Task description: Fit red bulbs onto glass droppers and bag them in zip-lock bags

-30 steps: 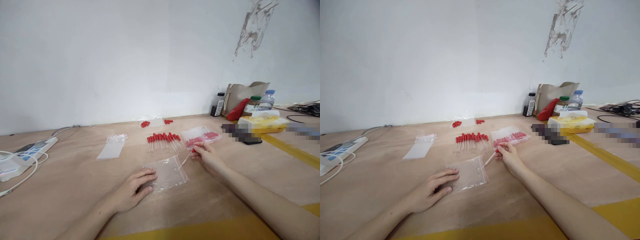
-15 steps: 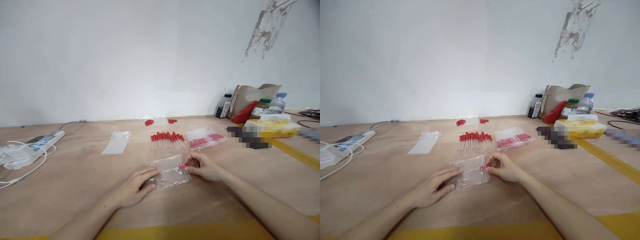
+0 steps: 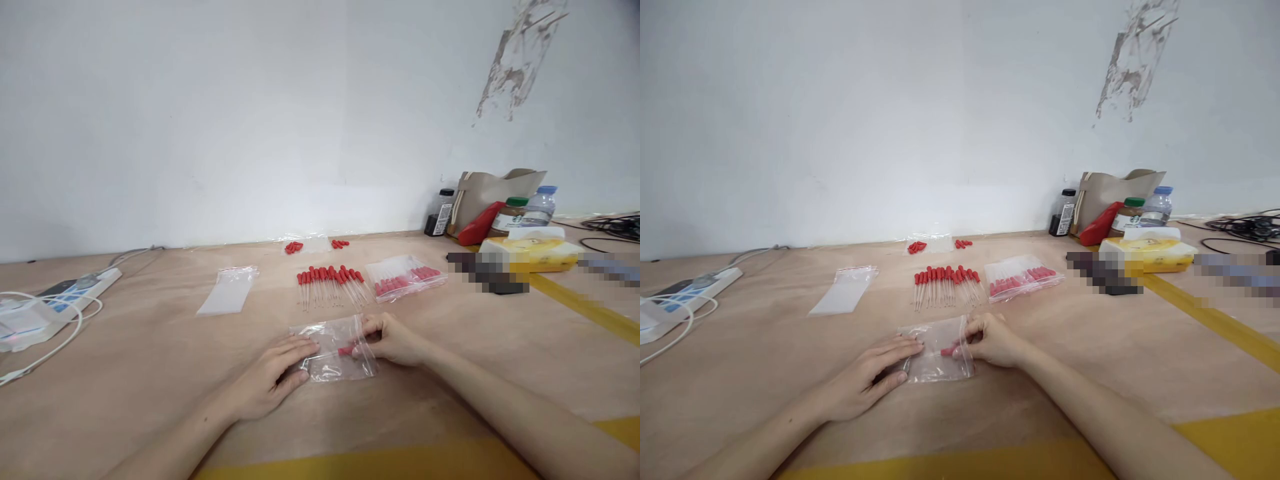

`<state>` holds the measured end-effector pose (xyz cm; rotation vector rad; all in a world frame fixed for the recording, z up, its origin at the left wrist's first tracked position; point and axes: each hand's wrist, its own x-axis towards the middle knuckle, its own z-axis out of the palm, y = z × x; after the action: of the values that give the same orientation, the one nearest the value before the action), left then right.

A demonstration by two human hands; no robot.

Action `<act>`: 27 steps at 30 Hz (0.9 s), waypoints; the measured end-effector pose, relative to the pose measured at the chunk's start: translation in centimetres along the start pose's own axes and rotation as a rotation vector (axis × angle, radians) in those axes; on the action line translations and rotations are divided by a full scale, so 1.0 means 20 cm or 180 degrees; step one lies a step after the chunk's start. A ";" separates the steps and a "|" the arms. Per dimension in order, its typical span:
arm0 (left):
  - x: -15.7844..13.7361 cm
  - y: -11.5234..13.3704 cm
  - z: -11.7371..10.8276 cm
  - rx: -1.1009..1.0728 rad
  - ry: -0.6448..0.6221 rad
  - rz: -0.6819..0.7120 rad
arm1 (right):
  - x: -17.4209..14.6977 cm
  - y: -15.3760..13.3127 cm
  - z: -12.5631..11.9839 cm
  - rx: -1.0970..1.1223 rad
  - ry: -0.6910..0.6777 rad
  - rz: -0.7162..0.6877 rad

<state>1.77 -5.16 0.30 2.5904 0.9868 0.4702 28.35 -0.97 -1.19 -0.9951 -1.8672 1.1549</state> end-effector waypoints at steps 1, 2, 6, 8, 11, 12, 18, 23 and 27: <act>0.00 0.00 0.00 -0.0016 -0.0005 0.0002 | 0.00 0.00 -0.02 -0.0087 -0.0193 -0.0029; 0.00 0.00 0.00 -0.0026 -0.0021 -0.0003 | -0.01 0.00 -0.05 -0.0190 -0.0364 -0.0018; 0.00 0.01 -0.02 -0.0032 -0.0126 -0.0132 | -0.02 0.03 -0.15 -0.0742 -0.0156 0.0089; 0.00 0.01 -0.02 -0.0011 -0.0155 -0.0208 | 0.00 0.05 -0.19 -0.0930 0.0175 0.0007; 0.00 0.00 -0.02 -0.0021 -0.0133 -0.0177 | 0.06 0.06 -0.22 -0.1135 0.0637 -0.0072; 0.01 0.00 -0.01 -0.0042 -0.0106 -0.0151 | 0.09 0.05 -0.23 -0.1270 0.0790 -0.0046; 0.01 -0.02 0.02 -0.0081 0.0097 -0.0104 | 0.35 0.01 -0.17 -0.1984 0.1331 0.0421; 0.01 -0.01 0.02 -0.0031 0.0088 -0.0148 | 0.53 0.02 -0.12 -0.2102 0.1430 0.0930; 0.01 -0.01 0.02 -0.0025 0.0048 -0.0189 | 0.61 0.04 -0.11 -0.1974 0.1301 0.1004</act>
<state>1.90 -5.02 -0.05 2.5462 1.0615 0.4779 25.08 10.78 0.94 -1.7692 -1.7899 0.4581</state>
